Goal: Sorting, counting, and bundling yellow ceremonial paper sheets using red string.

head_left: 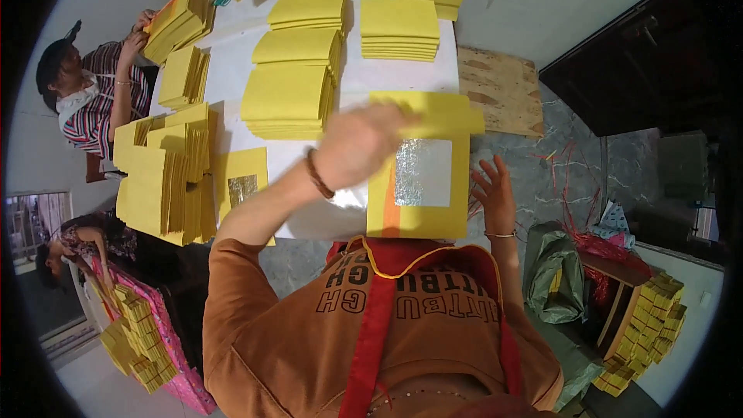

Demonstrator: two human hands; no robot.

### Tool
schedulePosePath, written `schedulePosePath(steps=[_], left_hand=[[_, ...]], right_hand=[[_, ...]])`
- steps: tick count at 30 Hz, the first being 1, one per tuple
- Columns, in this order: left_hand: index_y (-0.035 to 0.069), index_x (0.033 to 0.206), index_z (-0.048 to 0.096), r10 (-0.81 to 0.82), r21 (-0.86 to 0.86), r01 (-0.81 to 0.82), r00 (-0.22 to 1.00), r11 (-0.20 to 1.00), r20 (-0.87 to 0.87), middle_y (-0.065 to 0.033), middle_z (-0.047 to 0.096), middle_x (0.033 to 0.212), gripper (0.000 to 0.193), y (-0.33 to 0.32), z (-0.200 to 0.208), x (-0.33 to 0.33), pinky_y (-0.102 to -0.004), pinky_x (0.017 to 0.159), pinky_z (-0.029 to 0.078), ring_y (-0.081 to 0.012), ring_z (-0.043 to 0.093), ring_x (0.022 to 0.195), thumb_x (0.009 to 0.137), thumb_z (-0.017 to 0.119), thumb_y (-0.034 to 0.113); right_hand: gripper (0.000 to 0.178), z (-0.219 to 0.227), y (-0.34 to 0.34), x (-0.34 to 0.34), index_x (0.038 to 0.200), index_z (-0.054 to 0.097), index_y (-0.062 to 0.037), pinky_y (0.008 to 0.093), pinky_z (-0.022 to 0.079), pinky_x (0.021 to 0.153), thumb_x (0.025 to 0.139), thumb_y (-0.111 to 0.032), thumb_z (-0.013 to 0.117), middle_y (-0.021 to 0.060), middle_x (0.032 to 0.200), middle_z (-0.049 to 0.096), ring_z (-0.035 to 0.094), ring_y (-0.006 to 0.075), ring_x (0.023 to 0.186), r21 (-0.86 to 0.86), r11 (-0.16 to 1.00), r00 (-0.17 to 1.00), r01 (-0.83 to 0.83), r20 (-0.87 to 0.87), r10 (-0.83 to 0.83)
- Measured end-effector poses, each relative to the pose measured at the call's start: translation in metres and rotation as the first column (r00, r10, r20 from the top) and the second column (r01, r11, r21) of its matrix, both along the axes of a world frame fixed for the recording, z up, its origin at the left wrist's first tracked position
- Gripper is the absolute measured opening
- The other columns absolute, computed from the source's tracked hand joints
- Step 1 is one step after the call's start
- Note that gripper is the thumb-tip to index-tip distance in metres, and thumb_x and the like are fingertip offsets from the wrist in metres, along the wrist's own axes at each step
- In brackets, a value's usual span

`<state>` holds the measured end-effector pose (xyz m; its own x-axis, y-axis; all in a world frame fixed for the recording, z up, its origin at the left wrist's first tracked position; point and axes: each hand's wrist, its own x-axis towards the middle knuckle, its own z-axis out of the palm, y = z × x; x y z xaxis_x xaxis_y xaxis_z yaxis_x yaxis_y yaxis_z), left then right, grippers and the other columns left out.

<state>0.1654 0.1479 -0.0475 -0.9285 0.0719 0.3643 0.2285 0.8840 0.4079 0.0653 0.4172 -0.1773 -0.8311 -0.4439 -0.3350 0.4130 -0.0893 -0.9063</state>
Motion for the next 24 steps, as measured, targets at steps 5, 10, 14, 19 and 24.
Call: schedulePosePath(steps=[5,10,14,19,24], left_hand=[[0.007,0.108,0.057,0.248,-0.109,-0.276,0.945,0.955,-0.213,-0.0110,0.060,0.095,0.032,-0.063,0.008,-0.077,-0.0361,0.074,0.044,-0.0293,0.053,0.086,0.077,0.054,0.004],[0.008,0.109,0.053,0.201,-0.426,-0.376,0.894,0.823,-0.401,-0.0038,0.059,0.095,0.033,-0.112,-0.086,-0.169,-0.0341,0.069,0.041,-0.0209,0.054,0.085,0.076,0.050,0.008],[0.013,0.111,0.051,0.220,-0.495,-0.317,0.944,0.809,-0.245,-0.0033,0.058,0.093,0.035,-0.127,-0.145,-0.186,-0.0343,0.071,0.041,-0.0201,0.054,0.086,0.077,0.048,0.010],[0.014,0.112,0.052,0.248,-0.467,-0.337,0.938,0.817,-0.243,-0.0032,0.058,0.092,0.034,-0.127,-0.147,-0.195,-0.0347,0.071,0.040,-0.0206,0.054,0.086,0.078,0.048,0.011],[0.011,0.114,0.049,0.312,-0.492,-0.302,0.948,0.817,-0.063,-0.0047,0.055,0.099,0.036,-0.136,-0.174,-0.194,-0.0368,0.075,0.040,-0.0229,0.051,0.093,0.078,0.049,0.011]], right_hand=[[0.041,-0.024,-0.004,-0.010,0.123,0.047,-0.0136,0.0310,0.040,0.080,0.089,-0.037,0.048,0.0047,0.116,0.053,0.051,0.0164,0.101,0.111,0.994,0.993,0.001,0.116,-0.014],[0.033,-0.040,-0.017,-0.019,0.117,0.052,-0.0127,0.0307,0.040,0.079,0.088,-0.029,0.052,0.0028,0.111,0.055,0.052,0.0143,0.098,0.092,0.996,0.992,0.008,0.123,-0.019],[0.032,-0.043,-0.013,-0.022,0.116,0.052,-0.0124,0.0305,0.040,0.079,0.087,-0.027,0.053,0.0021,0.109,0.057,0.053,0.0138,0.097,0.102,0.995,0.992,0.001,0.129,-0.014],[0.032,-0.048,-0.011,-0.028,0.116,0.052,-0.0129,0.0301,0.041,0.077,0.087,-0.027,0.054,0.0016,0.107,0.058,0.053,0.0132,0.097,0.179,0.984,0.985,0.007,0.168,-0.038],[0.032,-0.051,-0.034,-0.074,0.115,0.054,-0.0147,0.0285,0.041,0.077,0.087,-0.030,0.053,0.0002,0.107,0.058,0.053,0.0116,0.096,0.239,0.960,0.989,-0.145,0.073,0.131]])
